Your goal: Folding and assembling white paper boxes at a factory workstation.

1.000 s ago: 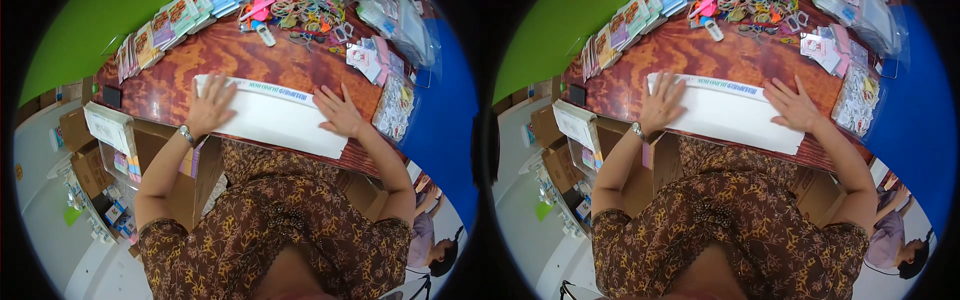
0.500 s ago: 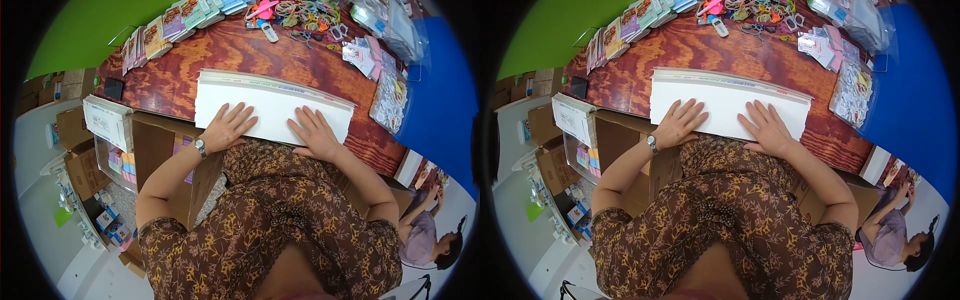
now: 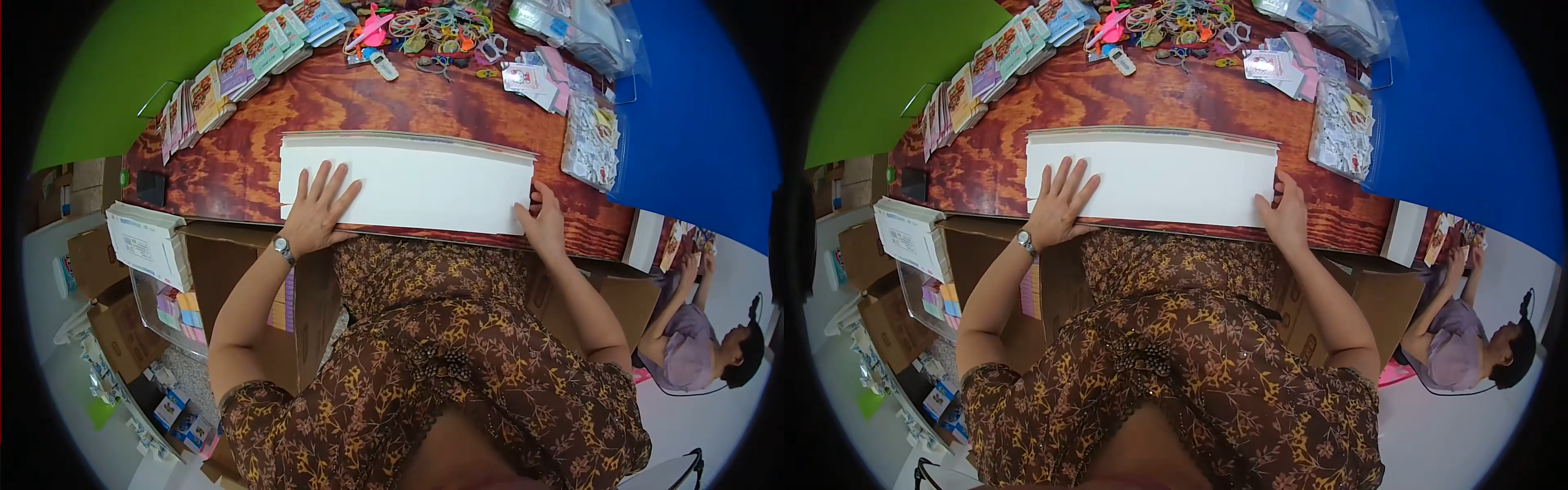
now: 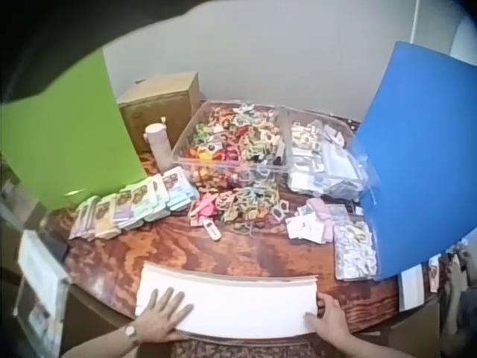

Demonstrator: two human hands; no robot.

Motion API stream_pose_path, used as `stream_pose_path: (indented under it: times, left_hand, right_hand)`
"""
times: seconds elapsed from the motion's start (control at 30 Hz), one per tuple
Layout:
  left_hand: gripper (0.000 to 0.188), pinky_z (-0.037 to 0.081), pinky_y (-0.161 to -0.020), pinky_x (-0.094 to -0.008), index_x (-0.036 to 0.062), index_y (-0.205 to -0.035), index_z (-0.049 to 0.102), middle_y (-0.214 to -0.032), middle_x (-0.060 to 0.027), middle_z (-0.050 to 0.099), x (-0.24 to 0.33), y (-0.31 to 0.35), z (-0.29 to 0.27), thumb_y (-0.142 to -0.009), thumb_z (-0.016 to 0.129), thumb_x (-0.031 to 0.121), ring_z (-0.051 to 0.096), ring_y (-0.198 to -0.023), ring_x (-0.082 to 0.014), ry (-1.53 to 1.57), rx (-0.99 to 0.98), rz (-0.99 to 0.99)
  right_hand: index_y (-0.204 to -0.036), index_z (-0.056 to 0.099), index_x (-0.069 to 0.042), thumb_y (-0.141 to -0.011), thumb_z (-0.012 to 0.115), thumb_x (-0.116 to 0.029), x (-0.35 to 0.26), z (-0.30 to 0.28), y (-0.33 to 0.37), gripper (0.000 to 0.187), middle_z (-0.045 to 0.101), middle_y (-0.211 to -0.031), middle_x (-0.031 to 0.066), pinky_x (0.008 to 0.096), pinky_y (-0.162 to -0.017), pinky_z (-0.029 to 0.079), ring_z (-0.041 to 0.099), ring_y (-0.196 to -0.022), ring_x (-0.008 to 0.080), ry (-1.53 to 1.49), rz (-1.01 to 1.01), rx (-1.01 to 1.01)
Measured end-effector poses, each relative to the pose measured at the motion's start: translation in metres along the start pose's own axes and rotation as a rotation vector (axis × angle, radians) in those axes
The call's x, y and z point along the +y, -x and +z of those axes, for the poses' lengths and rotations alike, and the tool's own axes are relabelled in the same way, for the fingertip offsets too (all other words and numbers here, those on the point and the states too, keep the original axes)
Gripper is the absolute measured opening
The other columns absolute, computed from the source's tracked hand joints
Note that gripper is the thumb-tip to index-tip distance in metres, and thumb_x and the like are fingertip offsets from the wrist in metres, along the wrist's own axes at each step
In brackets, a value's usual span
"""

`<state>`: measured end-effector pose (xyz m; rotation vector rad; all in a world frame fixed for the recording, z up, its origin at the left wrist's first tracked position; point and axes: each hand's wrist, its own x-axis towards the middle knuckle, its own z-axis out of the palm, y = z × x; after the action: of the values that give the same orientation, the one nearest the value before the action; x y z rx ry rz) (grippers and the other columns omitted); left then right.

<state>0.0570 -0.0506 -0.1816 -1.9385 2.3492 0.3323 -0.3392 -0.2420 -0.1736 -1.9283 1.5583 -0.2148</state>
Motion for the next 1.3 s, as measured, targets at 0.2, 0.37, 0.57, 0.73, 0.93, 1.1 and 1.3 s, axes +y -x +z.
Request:
stream_pose_path:
  times: [0.2,0.37,0.57,0.73,0.93,1.1,1.3]
  left_hand:
    - [0.1,0.015,-0.113,-0.0661,0.0203,-0.155,0.024,-0.16,-0.018,0.019,-0.001,-0.001,0.006,-0.077,0.064,0.068,0.014,-0.147,-0.0441,0.031,0.03,-0.003]
    - [0.1,0.01,-0.114,-0.065,0.017,-0.155,0.026,-0.16,-0.0203,0.017,-0.005,0.003,0.005,-0.078,0.056,0.074,0.011,-0.147,-0.0444,0.068,0.026,-0.006]
    - [0.097,0.012,-0.114,-0.065,0.0193,-0.155,0.027,-0.16,-0.0194,0.019,-0.01,-0.001,0.002,-0.081,0.048,0.078,0.016,-0.146,-0.0443,0.103,0.095,0.026]
    - [0.072,0.029,-0.11,-0.0572,0.0103,-0.143,0.045,-0.144,-0.0189,0.044,-0.002,-0.003,-0.022,-0.085,0.064,0.049,0.039,-0.136,-0.037,0.033,0.286,0.064]
    - [0.031,0.051,-0.083,-0.0379,0.0036,-0.107,0.062,-0.101,-0.0084,0.062,0.006,0.0,-0.027,-0.077,0.061,0.01,0.062,-0.095,-0.0234,-0.163,0.524,0.189]
    - [0.028,0.055,-0.076,-0.0341,0.0015,-0.103,0.062,-0.099,-0.0105,0.063,0.007,-0.007,-0.03,-0.076,0.061,0.01,0.064,-0.09,-0.0238,-0.177,0.563,0.222]
    - [0.028,0.054,-0.075,-0.0329,0.0013,-0.103,0.062,-0.099,-0.0102,0.062,0.009,-0.005,-0.031,-0.077,0.061,0.012,0.063,-0.09,-0.0232,-0.201,0.541,0.23]
  right_hand:
    - [-0.125,0.053,0.002,-0.082,0.077,-0.019,0.032,0.007,-0.024,0.053,0.061,-0.09,0.004,0.0285,-0.073,0.05,0.057,-0.08,0.0136,-0.349,0.228,-0.062]
    - [-0.109,0.055,-0.001,-0.084,0.076,-0.015,0.015,-0.002,-0.026,0.035,0.058,-0.085,0.0014,0.0251,-0.068,0.046,0.055,-0.077,0.0097,-0.34,0.274,-0.152]
    - [-0.116,0.048,-0.002,-0.09,0.07,-0.011,0.008,0.011,-0.012,0.035,0.062,-0.099,0.0067,0.0279,-0.074,0.05,0.061,-0.086,0.0144,-0.641,0.278,-0.077]
    - [-0.148,0.031,-0.004,-0.092,0.064,-0.006,-0.008,0.002,-0.017,0.065,0.06,-0.125,0.0159,0.0342,-0.088,0.053,0.063,-0.105,0.0207,-0.922,0.372,-0.202]
    - [-0.15,0.032,-0.002,-0.094,0.061,-0.008,-0.003,-0.019,-0.027,0.063,0.058,-0.13,0.0143,0.0344,-0.095,0.049,0.061,-0.11,0.0202,-0.764,0.269,-0.348]
    - [-0.143,0.043,-0.002,-0.088,0.064,-0.01,-0.039,-0.033,0.003,0.059,0.053,-0.133,0.0193,0.0433,-0.099,0.044,0.054,-0.118,0.0352,0.351,-0.696,0.178]
    - [-0.126,0.058,-0.014,-0.078,0.064,-0.011,-0.096,0.023,0.025,0.048,0.059,-0.111,0.0086,0.0361,-0.081,0.049,0.059,-0.098,0.0243,0.595,-1.218,0.105]
